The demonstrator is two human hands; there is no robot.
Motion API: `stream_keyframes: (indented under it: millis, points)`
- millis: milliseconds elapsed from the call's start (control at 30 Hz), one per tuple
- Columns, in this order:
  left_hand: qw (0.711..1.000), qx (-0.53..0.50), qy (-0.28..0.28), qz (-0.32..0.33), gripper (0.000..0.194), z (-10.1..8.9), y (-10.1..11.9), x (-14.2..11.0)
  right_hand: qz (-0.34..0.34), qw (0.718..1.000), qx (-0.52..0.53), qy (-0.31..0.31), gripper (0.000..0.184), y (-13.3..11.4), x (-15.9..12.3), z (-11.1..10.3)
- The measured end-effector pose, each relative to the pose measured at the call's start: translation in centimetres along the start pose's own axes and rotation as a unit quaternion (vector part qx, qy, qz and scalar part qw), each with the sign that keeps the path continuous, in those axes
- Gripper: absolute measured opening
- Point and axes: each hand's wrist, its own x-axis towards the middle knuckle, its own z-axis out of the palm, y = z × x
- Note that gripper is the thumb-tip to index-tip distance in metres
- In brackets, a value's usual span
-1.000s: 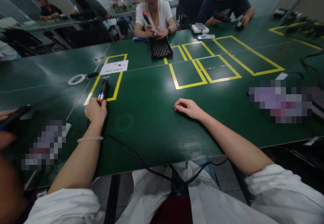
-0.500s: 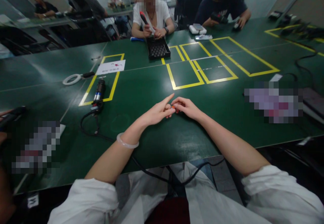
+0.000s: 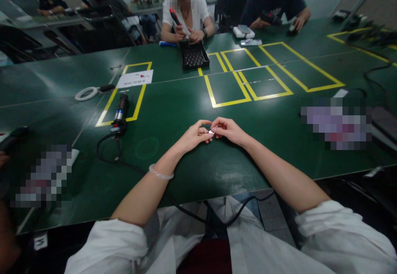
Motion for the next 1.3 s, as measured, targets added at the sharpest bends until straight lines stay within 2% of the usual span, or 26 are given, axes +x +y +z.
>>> stream_keyframes:
  millis: [100, 233, 467, 633, 833, 967, 1300]
  points:
    - [0.999, -0.02, 0.027, -0.013, 0.041, -0.27, -0.32, 0.12, 0.0, 1.0, 0.0, 0.019, 0.035, 0.11, 0.15, -0.08]
    - [0.999, -0.014, 0.035, -0.005, 0.036, -0.43, -0.58, 0.19, 0.001, 1.0, -0.013, 0.022, 0.036, -0.03, 0.14, 0.0]
    - [0.996, 0.032, 0.06, 0.06, 0.028, -0.43, -0.29, 0.14, -0.001, 0.999, -0.045, 0.014, 0.033, -0.32, -0.07, 0.14]
    - [0.995, 0.053, 0.057, 0.059, 0.027, -0.27, -0.22, -0.05, 0.002, 0.999, -0.048, 0.008, 0.031, -0.19, -0.11, 0.13]
    - [0.996, 0.038, 0.069, 0.051, 0.033, -0.08, -0.28, 0.05, -0.005, 0.998, -0.061, 0.021, 0.028, -0.25, -0.11, 0.08]
    - [0.997, 0.032, 0.067, 0.037, 0.03, -0.19, -0.34, 0.09, -0.016, 0.998, -0.066, 0.02, 0.026, -0.02, -0.08, 0.0]
    - [0.997, 0.018, 0.065, 0.04, 0.029, -0.47, -0.53, 0.06, -0.028, 0.995, -0.097, 0.021, 0.03, 0.53, -0.01, -0.05]
